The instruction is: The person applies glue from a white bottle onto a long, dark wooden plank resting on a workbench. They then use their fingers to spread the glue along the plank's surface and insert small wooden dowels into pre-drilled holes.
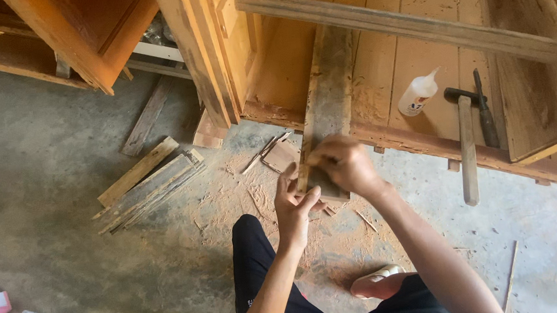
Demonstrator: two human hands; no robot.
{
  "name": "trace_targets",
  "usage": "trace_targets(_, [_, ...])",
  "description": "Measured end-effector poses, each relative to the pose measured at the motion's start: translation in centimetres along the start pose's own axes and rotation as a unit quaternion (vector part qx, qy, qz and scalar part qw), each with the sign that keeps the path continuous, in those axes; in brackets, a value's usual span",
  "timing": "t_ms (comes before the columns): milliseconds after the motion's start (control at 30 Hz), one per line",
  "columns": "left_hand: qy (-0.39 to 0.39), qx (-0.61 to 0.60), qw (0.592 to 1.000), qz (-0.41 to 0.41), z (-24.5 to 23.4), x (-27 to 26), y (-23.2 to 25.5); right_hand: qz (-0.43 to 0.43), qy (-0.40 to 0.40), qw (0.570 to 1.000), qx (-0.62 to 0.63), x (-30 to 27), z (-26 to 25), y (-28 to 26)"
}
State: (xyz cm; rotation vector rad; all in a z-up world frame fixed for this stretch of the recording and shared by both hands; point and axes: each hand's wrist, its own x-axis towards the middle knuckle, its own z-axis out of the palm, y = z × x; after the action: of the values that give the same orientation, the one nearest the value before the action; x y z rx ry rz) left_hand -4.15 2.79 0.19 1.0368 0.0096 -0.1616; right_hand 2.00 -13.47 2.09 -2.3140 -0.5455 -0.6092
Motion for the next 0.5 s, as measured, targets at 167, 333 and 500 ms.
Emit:
trace_targets(167, [-0.001, 0.099, 0.995, 0.006, 0.3, 0.4, 1.2, 0.135, 0.123, 0.983, 0.033, -2.6, -2.2, 0.7])
trace_targets(333, [0.008, 0.162, 0.987, -0.005, -3.6, 4.1, -2.7, 0.366, 0.246, 0.866, 0.237, -5.6, -2.2, -4.8])
trace_targets(500, [0.030, 0.398, 0.914, 0.068, -3.2, 5.7, 1.0, 0.439, 0.232, 0.782, 0.376, -10.1, 1.5, -2.7])
